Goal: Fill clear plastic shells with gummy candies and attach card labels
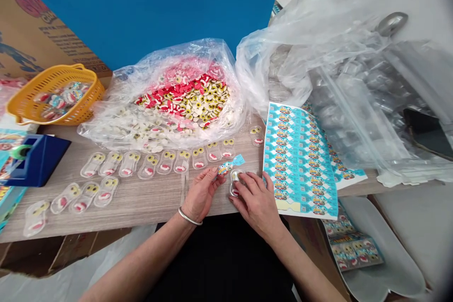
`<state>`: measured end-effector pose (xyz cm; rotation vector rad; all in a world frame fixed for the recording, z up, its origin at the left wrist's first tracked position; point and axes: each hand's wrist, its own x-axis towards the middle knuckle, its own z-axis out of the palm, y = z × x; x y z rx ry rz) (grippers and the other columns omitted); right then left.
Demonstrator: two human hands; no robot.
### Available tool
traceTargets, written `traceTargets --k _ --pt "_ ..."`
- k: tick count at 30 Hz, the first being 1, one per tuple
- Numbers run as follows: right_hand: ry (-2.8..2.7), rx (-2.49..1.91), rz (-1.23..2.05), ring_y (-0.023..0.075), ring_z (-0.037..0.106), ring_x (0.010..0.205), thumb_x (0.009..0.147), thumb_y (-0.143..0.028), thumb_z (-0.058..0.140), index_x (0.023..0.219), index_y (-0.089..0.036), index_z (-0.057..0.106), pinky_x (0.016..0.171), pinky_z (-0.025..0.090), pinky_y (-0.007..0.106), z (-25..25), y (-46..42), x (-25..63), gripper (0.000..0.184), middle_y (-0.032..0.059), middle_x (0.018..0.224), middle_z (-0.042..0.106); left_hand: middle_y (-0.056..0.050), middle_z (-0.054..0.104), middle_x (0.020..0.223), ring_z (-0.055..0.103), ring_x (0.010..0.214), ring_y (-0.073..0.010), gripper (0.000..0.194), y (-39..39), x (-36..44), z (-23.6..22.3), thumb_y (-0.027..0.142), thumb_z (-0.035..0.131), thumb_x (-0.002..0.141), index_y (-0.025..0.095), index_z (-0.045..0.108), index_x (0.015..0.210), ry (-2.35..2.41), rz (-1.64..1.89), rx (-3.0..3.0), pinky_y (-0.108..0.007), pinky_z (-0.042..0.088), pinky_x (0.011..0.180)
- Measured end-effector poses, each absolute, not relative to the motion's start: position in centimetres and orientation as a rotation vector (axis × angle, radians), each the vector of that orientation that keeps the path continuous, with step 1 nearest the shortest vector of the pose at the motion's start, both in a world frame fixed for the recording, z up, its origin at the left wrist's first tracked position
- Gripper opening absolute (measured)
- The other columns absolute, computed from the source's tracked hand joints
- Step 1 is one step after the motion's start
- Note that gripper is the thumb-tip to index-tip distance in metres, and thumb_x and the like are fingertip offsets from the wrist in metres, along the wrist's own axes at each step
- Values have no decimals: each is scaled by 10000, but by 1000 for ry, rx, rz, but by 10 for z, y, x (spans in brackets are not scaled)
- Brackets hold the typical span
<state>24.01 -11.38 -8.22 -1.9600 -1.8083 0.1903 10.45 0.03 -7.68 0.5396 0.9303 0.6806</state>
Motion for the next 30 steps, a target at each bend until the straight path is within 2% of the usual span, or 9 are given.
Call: traceTargets --k 6,9,12,15,18,21,23,25,30 --pt "-1201 -1915 267 245 576 1135 967 -276 479 1108 -225 642 1014 409 451 -67 -122 261 222 89 1175 660 -28 688 765 610 729 -135 242 -2 97 -68 400 713 799 162 683 763 911 578 713 -239 453 648" --pt "-959 -1823 544 231 589 1126 991 -366 427 1221 -233 595 957 461 394 -58 -123 269 314 87 1215 641 -29 653 677 533 610 -110 322 -9 95 -63 443 640 853 154 638 712 876 420 928 -233 405 578" --pt "-960 -1764 787 218 634 991 927 -426 545 1269 -226 562 853 503 344 -54 -122 266 396 72 1137 674 -23 621 640 491 562 -102 382 -15 94 -61 487 577 882 154 620 699 861 282 1146 -234 389 552" --pt "-974 -1836 877 197 640 821 875 -379 616 1130 -222 628 748 508 312 -55 -123 257 300 39 963 702 3 566 558 470 496 -101 405 -20 92 -64 512 547 885 163 629 697 898 166 1304 -229 364 499" --pt "-1001 -1889 887 194 629 782 891 -329 565 980 -225 658 720 495 305 -56 -123 251 167 28 899 704 8 564 544 497 457 -109 365 -23 89 -66 487 565 872 171 680 732 1009 125 1404 -229 355 465" --pt "-1016 -1908 876 193 624 768 879 -310 553 957 -227 642 701 486 301 -57 -120 250 145 22 895 703 1 625 620 548 465 -122 320 -21 91 -65 449 561 878 200 735 978 1095 178 1525 -242 396 491" --pt "-1019 -1927 859 189 616 739 873 -310 546 967 -229 630 674 476 297 -59 -116 252 150 20 884 700 27 628 603 539 441 -125 396 -17 94 -63 408 571 875 238 648 1225 1099 228 1591 -250 409 516" --pt "-1025 -1964 842 186 603 702 862 -313 548 979 -226 624 648 460 295 -61 -110 255 164 16 849 693 54 620 570 518 412 -126 489 -12 98 -63 364 590 861 255 541 1335 1088 260 1607 -253 402 527" --pt "-1066 -2079 817 182 598 665 837 -270 546 1004 -214 607 629 423 291 -70 -98 261 187 6 812 683 48 610 553 498 394 -133 297 -2 107 -73 345 588 856 231 572 1130 1100 196 1651 -259 355 525"
